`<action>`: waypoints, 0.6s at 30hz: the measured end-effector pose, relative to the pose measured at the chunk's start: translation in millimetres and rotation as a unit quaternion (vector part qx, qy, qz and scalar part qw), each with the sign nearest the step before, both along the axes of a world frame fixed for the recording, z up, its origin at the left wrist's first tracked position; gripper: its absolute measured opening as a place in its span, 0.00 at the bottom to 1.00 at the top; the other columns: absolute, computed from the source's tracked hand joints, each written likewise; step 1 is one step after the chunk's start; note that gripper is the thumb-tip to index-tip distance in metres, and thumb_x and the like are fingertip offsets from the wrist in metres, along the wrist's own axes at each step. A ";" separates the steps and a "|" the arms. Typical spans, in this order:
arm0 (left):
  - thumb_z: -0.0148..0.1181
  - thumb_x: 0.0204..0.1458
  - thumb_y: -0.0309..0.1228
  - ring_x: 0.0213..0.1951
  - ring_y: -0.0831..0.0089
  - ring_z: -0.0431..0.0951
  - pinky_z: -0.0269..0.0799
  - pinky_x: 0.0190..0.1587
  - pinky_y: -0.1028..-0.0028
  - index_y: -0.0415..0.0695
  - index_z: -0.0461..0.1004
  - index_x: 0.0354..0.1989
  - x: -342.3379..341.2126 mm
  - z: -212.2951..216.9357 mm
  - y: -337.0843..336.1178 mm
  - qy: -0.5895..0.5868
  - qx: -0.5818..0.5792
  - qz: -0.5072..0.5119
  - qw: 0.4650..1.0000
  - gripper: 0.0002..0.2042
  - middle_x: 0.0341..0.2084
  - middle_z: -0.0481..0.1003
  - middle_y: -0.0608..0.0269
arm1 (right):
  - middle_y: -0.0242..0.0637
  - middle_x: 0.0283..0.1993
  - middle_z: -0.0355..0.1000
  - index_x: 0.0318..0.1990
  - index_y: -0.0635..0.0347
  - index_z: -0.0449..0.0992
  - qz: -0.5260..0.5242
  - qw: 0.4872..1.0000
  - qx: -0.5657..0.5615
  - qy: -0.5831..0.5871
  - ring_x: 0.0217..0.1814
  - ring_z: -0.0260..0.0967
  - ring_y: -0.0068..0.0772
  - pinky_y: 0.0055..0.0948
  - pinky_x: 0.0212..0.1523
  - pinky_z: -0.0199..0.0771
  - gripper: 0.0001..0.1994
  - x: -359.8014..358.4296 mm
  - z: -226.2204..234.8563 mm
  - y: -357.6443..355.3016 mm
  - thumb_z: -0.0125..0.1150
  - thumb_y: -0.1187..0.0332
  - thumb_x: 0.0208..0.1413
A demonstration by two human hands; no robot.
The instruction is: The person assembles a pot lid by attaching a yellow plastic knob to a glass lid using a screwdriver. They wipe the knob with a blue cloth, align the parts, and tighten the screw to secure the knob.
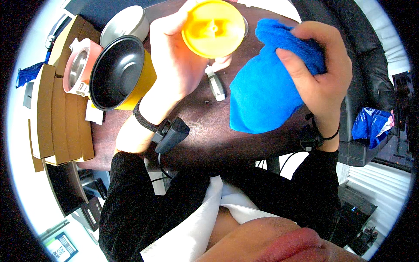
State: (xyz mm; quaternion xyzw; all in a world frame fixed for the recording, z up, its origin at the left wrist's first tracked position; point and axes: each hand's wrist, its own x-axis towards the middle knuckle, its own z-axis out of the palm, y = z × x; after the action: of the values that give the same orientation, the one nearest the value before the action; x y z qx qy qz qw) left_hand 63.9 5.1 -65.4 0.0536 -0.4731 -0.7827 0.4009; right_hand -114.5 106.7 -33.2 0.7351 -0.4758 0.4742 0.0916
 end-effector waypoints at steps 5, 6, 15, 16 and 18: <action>0.42 0.45 0.56 0.23 0.73 0.69 0.63 0.22 0.76 0.42 0.62 0.42 -4.3 -7.7 0.8 -0.090 -0.056 0.046 0.993 0.28 0.28 0.69 0.62 | 0.37 0.35 0.72 0.37 0.61 0.72 0.002 1.000 0.008 0.000 0.37 0.71 0.29 0.25 0.40 0.69 0.12 13.6 -4.8 -5.2 0.64 0.74 0.42; 0.48 0.44 0.54 0.28 0.74 0.70 0.67 0.29 0.76 0.42 0.62 0.42 -3.6 -10.9 1.4 -0.114 -0.110 0.069 0.985 0.27 0.30 0.69 0.63 | 0.38 0.35 0.72 0.37 0.61 0.72 0.000 1.000 0.016 0.010 0.37 0.72 0.30 0.25 0.40 0.69 0.12 16.2 -7.1 -5.8 0.63 0.74 0.43; 0.49 0.47 0.48 0.39 0.73 0.71 0.66 0.45 0.75 0.41 0.63 0.39 -5.9 -9.6 -9.5 -0.054 -0.216 0.276 0.935 0.21 0.33 0.68 0.62 | 0.43 0.31 0.71 0.34 0.59 0.71 0.195 0.955 0.203 -0.091 0.33 0.71 0.46 0.33 0.34 0.71 0.08 30.3 -33.9 -12.3 0.59 0.70 0.45; 0.49 0.48 0.49 0.39 0.73 0.71 0.66 0.44 0.75 0.41 0.63 0.40 -6.0 -9.9 -9.9 -0.073 -0.212 0.277 0.934 0.22 0.33 0.68 0.63 | 0.42 0.32 0.71 0.35 0.61 0.72 0.168 0.967 0.171 -0.090 0.33 0.71 0.41 0.30 0.35 0.71 0.08 30.1 -32.1 -11.7 0.59 0.71 0.46; 0.49 0.48 0.50 0.39 0.73 0.71 0.66 0.44 0.76 0.41 0.63 0.41 -10.8 -11.7 -7.6 -0.108 -0.199 0.278 0.934 0.23 0.34 0.68 0.63 | 0.40 0.33 0.73 0.36 0.63 0.72 0.112 0.984 0.111 -0.086 0.33 0.73 0.30 0.25 0.37 0.70 0.08 25.5 -25.0 -8.7 0.59 0.74 0.47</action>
State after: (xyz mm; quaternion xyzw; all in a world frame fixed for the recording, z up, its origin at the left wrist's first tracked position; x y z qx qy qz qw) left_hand 53.1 -2.5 -77.0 0.1858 -0.6258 -0.5193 0.5515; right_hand -89.0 98.0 -58.1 0.7458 -0.4459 0.4874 -0.0854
